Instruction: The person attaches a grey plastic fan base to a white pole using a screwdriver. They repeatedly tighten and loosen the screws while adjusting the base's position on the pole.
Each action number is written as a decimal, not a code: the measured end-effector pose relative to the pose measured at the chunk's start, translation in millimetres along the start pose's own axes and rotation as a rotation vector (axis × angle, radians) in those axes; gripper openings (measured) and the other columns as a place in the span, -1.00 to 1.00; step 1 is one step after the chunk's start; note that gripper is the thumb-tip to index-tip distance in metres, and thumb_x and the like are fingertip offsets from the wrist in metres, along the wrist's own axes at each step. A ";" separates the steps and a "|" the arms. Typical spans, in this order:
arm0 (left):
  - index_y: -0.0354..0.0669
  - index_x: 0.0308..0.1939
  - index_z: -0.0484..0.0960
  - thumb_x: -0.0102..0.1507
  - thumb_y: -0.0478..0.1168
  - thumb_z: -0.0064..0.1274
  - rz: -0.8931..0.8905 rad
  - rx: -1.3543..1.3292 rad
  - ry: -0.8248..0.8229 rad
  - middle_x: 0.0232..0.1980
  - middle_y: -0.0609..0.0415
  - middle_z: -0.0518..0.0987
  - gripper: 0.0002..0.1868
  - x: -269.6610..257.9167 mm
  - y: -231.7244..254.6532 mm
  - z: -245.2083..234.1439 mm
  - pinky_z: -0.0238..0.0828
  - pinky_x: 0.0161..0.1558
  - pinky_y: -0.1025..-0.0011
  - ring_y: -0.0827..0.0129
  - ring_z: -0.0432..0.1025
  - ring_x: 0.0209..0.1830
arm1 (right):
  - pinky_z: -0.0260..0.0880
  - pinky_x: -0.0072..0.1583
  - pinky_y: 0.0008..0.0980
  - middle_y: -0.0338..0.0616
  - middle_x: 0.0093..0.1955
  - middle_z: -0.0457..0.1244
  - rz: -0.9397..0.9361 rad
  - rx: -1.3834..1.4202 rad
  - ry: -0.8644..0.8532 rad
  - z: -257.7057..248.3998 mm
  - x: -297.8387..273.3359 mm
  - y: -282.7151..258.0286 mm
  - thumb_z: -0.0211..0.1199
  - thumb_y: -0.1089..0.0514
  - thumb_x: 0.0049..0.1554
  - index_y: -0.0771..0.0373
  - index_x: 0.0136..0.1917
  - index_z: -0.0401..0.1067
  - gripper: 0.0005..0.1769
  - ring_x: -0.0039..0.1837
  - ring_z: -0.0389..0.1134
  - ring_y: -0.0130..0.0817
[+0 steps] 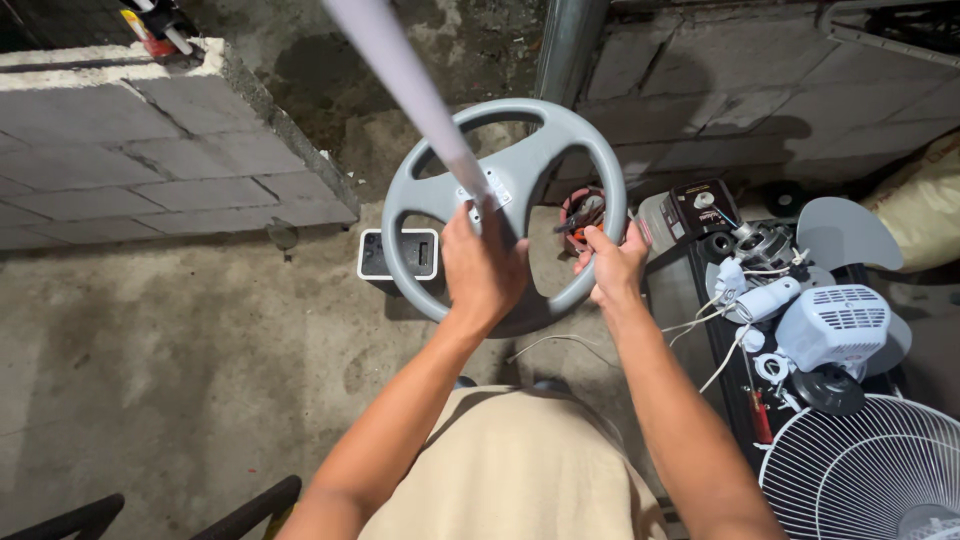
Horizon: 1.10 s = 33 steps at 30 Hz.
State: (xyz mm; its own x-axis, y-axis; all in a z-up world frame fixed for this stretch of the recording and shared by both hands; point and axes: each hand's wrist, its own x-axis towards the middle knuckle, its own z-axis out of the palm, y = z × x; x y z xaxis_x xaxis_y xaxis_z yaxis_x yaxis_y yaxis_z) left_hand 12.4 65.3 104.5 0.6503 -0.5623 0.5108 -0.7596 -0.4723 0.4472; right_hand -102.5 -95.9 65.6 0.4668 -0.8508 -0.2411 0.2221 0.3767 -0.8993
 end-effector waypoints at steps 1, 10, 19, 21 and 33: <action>-0.45 0.35 0.33 0.13 0.03 0.32 0.056 0.067 0.013 0.25 -0.34 0.36 -0.12 4.4 9.2 -5.1 0.29 0.17 0.07 -0.17 0.29 0.17 | 0.26 -0.45 -0.32 -0.10 -0.25 0.27 -0.024 -0.002 -0.005 2.9 -4.8 -2.7 0.20 0.39 0.13 0.26 0.11 0.30 -0.73 -0.46 0.21 -0.42; -0.52 0.30 0.36 0.16 0.06 0.28 -0.042 0.114 -0.162 0.14 -0.24 0.39 -0.16 27.3 20.6 7.9 0.37 -0.01 0.10 -0.10 0.32 0.06 | 0.25 -0.47 -0.38 -0.09 -0.21 0.30 -0.208 -0.067 0.021 25.1 -21.2 -16.8 0.26 0.41 0.12 0.31 0.18 0.27 -0.62 -0.49 0.22 -0.43; -0.51 0.33 0.29 0.21 0.02 0.28 -0.264 -0.202 -0.148 0.29 -0.43 0.25 -0.17 19.3 -4.7 50.0 0.27 0.15 -0.04 -0.29 0.23 0.18 | 0.47 0.09 -0.30 -0.04 0.06 0.35 -0.810 -0.439 -0.022 48.1 -35.0 -22.9 0.32 0.41 0.19 0.37 0.52 0.18 -0.32 0.03 0.41 -0.31; -0.48 0.24 0.41 0.29 0.03 0.18 -0.451 -0.472 -0.182 0.17 -0.44 0.34 -0.34 20.6 -16.0 60.9 0.30 0.06 0.01 -0.18 0.27 0.03 | 0.48 0.19 -0.25 0.09 0.17 0.36 -0.894 -0.610 0.022 51.9 -43.0 -23.5 0.37 0.37 0.16 0.37 0.53 0.17 -0.26 0.17 0.46 -0.17; -0.20 0.03 0.61 0.32 -0.37 -0.01 -0.900 -1.710 -0.477 -0.20 0.18 0.56 -0.78 28.8 -52.3 39.7 0.38 -0.20 0.48 0.50 0.40 -0.28 | 0.43 -0.10 -0.16 -0.01 -0.11 0.32 -1.197 -0.965 -0.120 62.6 -90.6 -46.2 0.39 0.43 -0.10 0.18 0.42 0.40 -0.20 -0.17 0.40 -0.01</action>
State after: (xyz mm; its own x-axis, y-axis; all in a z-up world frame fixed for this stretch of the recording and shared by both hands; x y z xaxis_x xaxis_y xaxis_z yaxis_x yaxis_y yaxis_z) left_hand 70.5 46.9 66.8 0.4962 -0.8165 -0.2952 0.7116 0.1877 0.6771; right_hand -101.5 -13.3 151.8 0.4992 -0.4212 0.7572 -0.0932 -0.8949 -0.4363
